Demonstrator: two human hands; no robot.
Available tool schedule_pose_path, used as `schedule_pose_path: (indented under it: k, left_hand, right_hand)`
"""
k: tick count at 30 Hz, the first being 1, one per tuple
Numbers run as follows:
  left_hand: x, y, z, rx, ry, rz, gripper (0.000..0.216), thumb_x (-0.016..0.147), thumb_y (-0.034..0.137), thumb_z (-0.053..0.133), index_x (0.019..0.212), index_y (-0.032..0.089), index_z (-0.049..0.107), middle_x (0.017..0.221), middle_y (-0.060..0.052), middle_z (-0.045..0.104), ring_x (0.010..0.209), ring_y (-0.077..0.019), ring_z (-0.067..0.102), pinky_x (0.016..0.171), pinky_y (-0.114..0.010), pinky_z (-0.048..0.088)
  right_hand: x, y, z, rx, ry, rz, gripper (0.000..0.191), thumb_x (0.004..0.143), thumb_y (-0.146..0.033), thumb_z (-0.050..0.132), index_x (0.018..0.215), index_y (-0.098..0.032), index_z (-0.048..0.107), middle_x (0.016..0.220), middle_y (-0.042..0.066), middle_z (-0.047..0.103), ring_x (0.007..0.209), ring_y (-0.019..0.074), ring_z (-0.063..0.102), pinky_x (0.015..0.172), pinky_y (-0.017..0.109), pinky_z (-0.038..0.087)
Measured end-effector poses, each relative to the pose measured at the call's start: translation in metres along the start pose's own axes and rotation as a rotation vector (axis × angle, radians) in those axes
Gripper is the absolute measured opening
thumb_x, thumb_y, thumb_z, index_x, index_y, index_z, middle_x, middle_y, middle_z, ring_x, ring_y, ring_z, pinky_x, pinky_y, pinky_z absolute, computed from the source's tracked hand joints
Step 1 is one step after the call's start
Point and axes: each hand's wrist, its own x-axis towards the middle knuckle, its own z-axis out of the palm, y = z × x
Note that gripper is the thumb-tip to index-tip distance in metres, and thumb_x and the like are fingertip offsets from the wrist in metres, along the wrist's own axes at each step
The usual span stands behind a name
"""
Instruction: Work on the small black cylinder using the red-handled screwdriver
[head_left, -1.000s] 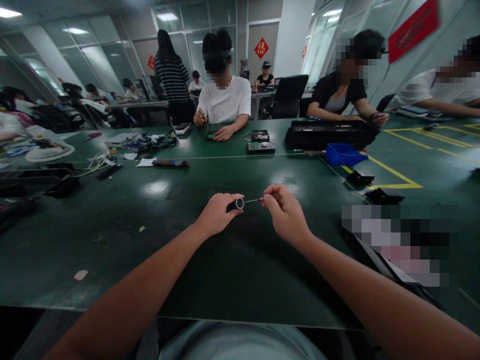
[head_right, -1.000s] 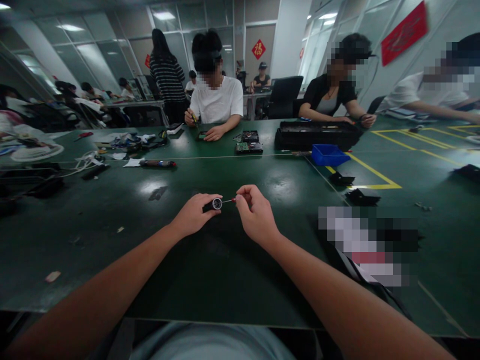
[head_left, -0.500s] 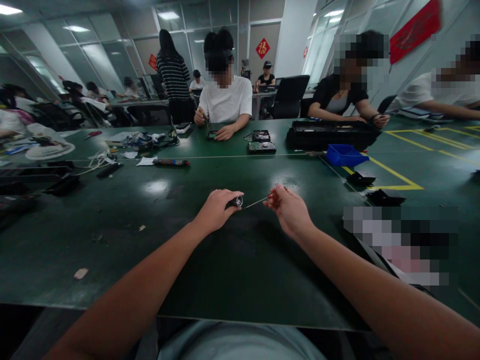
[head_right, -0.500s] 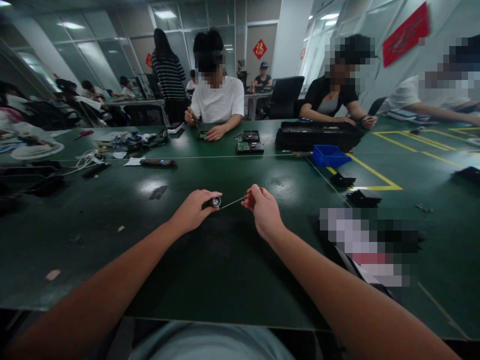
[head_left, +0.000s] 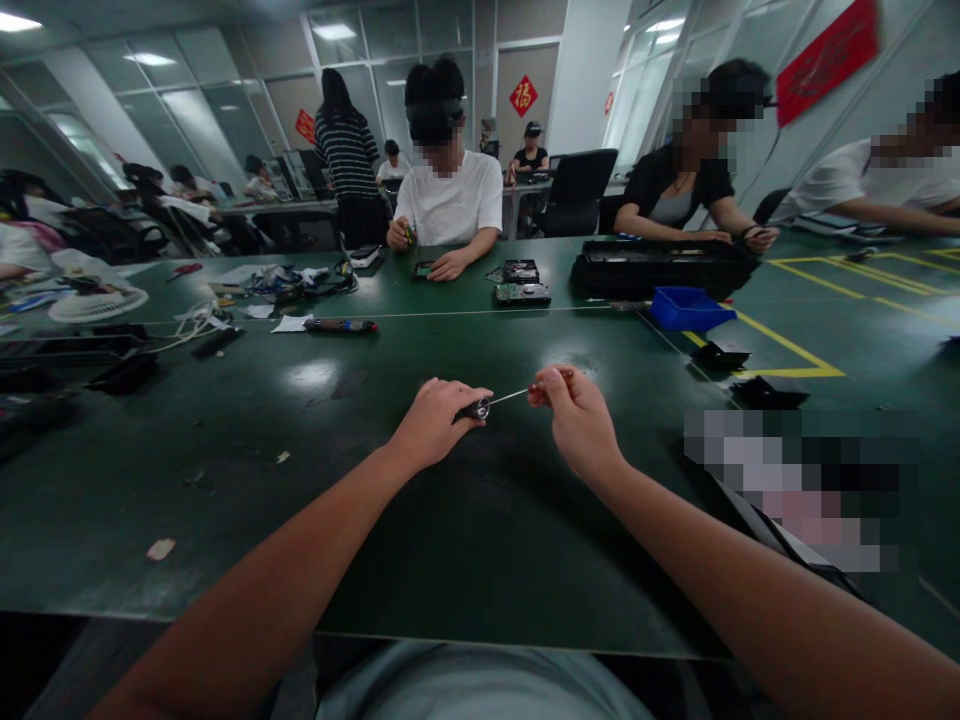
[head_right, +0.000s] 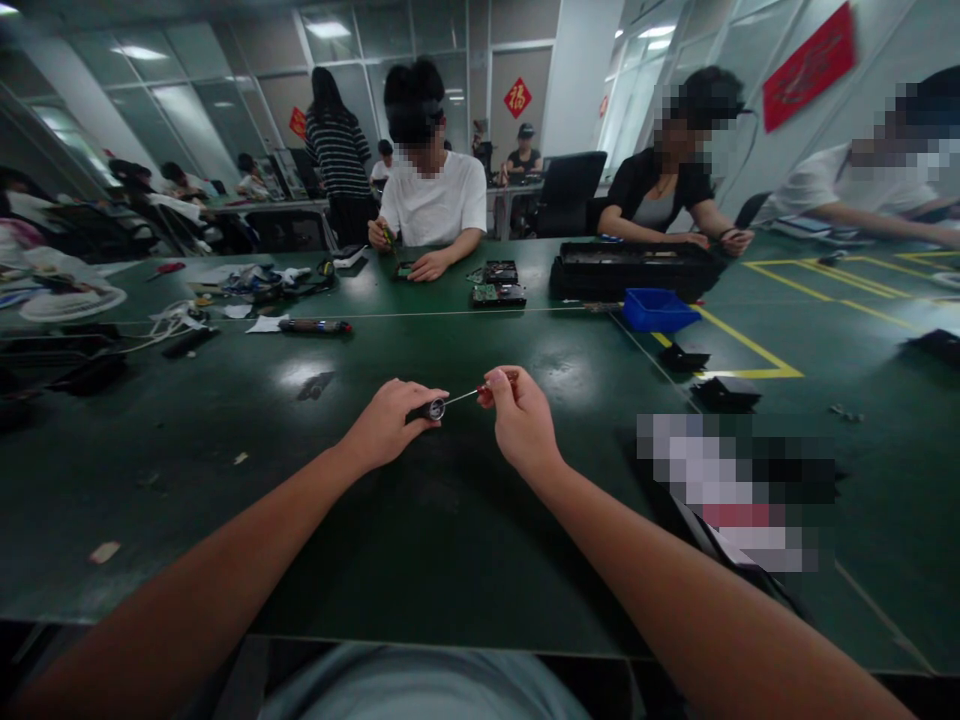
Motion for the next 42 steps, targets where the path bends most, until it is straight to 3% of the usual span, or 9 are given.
schedule_pose_path:
  k: [10,18,23,30,35,39,42]
  left_hand:
    - [0.0,-0.002,0.002,-0.013,-0.055,-0.01,0.037,0.092,0.023,0.066,0.128,0.026,0.063,0.116,-0.006,0.067,0.113,-0.0247,0.057,0.105,-0.047,0.037]
    - [0.001,-0.006,0.002,-0.047,-0.013,-0.063,0.033,0.092,0.028,0.065,0.125,0.024,0.063,0.115,-0.006,0.067,0.11,-0.0248,0.058,0.102,-0.046,0.041]
    - [0.0,-0.006,0.002,-0.158,0.027,-0.17,0.028,0.091,0.03,0.067,0.118,0.023,0.065,0.113,-0.006,0.067,0.105,-0.0243,0.061,0.094,-0.042,0.047]
    - [0.001,-0.007,0.001,-0.281,0.111,-0.239,0.029,0.088,0.029,0.069,0.116,0.021,0.065,0.115,-0.007,0.066,0.106,-0.0233,0.061,0.096,-0.04,0.048]
    - [0.004,-0.008,0.001,-0.616,0.199,-0.354,0.039,0.093,0.03,0.06,0.13,0.021,0.052,0.115,-0.009,0.065,0.099,-0.0194,0.064,0.092,-0.037,0.051]
    - [0.005,0.0,-0.004,-0.761,0.121,-0.452,0.033,0.096,0.038,0.05,0.124,0.021,0.052,0.098,-0.006,0.064,0.079,-0.0161,0.062,0.07,-0.03,0.051]
    - [0.007,0.01,-0.007,-0.63,0.003,-0.418,0.032,0.093,0.048,0.056,0.108,0.02,0.058,0.086,-0.003,0.063,0.074,-0.017,0.059,0.066,-0.03,0.048]
  right_hand:
    - [-0.005,-0.012,-0.003,-0.309,-0.049,-0.148,0.022,0.1,-0.038,0.045,0.091,-0.022,0.057,0.079,0.004,0.069,0.074,0.0196,0.067,0.071,0.035,0.048]
    - [-0.005,-0.013,-0.005,-0.334,0.002,-0.153,0.022,0.1,-0.039,0.044,0.094,-0.022,0.057,0.081,0.004,0.069,0.076,0.0201,0.066,0.071,0.035,0.047]
    - [-0.006,-0.014,-0.006,-0.335,0.024,-0.157,0.022,0.101,-0.039,0.044,0.096,-0.023,0.057,0.083,0.005,0.07,0.077,0.0206,0.067,0.071,0.036,0.047]
    - [-0.006,-0.017,-0.006,-0.324,0.029,-0.145,0.022,0.101,-0.039,0.044,0.097,-0.022,0.057,0.083,0.005,0.07,0.077,0.0204,0.067,0.072,0.036,0.048]
    - [-0.006,-0.014,-0.006,-0.298,0.055,-0.158,0.023,0.101,-0.041,0.045,0.097,-0.023,0.058,0.082,0.004,0.07,0.077,0.0205,0.068,0.072,0.036,0.049]
    - [-0.007,-0.015,-0.008,-0.271,0.077,-0.179,0.023,0.101,-0.041,0.045,0.099,-0.023,0.058,0.083,0.004,0.07,0.078,0.0206,0.068,0.073,0.037,0.05]
    - [-0.007,-0.018,-0.009,-0.253,0.111,-0.209,0.021,0.101,-0.039,0.045,0.098,-0.023,0.058,0.083,0.004,0.069,0.079,0.0203,0.067,0.074,0.037,0.05]
